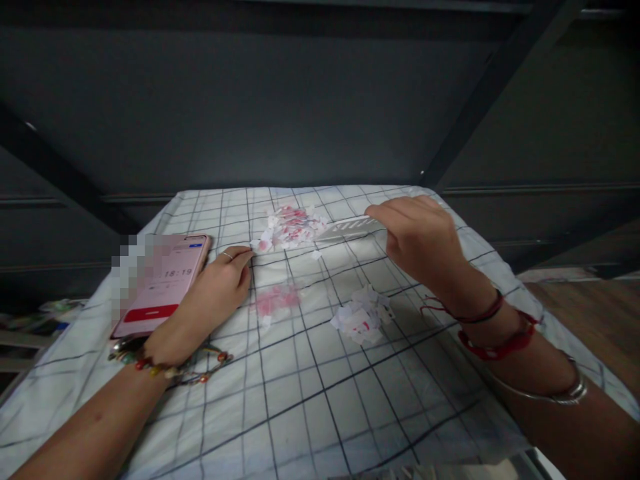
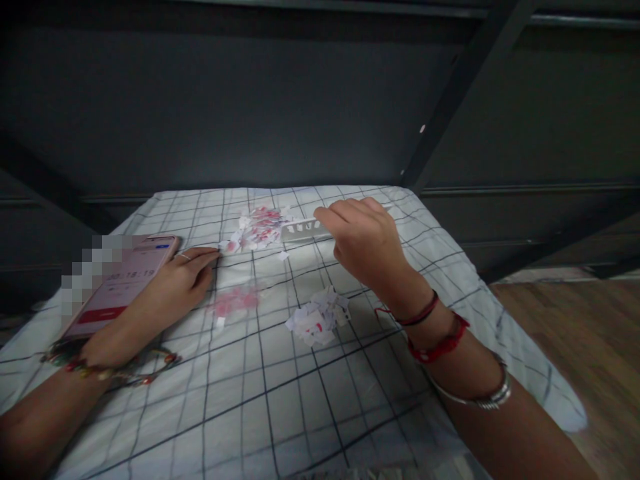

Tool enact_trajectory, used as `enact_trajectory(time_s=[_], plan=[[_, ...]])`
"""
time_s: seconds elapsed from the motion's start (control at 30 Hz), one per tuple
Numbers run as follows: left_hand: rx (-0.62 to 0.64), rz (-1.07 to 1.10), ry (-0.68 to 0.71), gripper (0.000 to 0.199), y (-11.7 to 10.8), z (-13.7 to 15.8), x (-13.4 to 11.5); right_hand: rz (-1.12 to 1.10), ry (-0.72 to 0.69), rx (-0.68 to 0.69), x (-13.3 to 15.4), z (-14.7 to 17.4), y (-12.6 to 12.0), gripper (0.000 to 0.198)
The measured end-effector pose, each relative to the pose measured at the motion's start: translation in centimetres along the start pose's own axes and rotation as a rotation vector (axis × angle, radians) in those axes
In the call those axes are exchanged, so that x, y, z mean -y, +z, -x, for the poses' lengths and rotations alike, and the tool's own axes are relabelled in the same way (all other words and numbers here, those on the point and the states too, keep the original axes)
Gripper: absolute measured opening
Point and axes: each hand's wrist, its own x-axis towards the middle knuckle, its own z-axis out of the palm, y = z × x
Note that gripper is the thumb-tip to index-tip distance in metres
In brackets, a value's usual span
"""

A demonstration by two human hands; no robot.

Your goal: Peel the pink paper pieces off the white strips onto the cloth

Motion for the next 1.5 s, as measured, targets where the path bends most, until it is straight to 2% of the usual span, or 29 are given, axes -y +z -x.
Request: enact_trajectory(time_s=[0.2,0.53,0.83,0.97,1.1,1.23,1.3,1.4,1.5], plan=[[-0.032,0.009,0.021,0.045,0.2,0.0,0.3,-0.024,-0.054,0.019,0.0,-0.1,-0.2,0.037],[-0.032,0.01,0.029,0.047,0.0,-0.2,0.0,-0.007,-0.033,-0.058,0.3,-0.1,0.3,0.035],[-0.02,-0.023,0.037,0.048,0.0,-0.3,0.1,-0.068,-0.09,-0.081,0.7,-0.3,-0.3,0.035],[-0.028,-0.023,0.038,0.05,0.1,-0.3,0.1,-0.017,-0.049,-0.047,0.5,-0.3,-0.4,0.033],[-0.016,-0.013,0.034,0.05,0.1,-0.3,0.1,-0.098,-0.076,-0.014,0.6,-0.2,-0.2,0.035],[-0.016,-0.01,0.041,0.049,0.0,-0.4,0.1,-0.198,-0.148,-0.102,1.0,-0.2,-0.3,0.039],[-0.023,-0.004,0.042,0.049,0.0,-0.4,0.1,-0.175,-0.133,-0.145,1.0,-0.3,-0.4,0.037],[-0.03,0.012,0.032,0.047,0.1,-0.3,0.2,-0.095,-0.075,-0.103,0.6,-0.3,-0.6,0.034],[-0.027,0.015,0.025,0.047,0.2,-0.3,0.3,-0.079,-0.088,-0.045,0.0,-0.3,-0.9,0.034]])
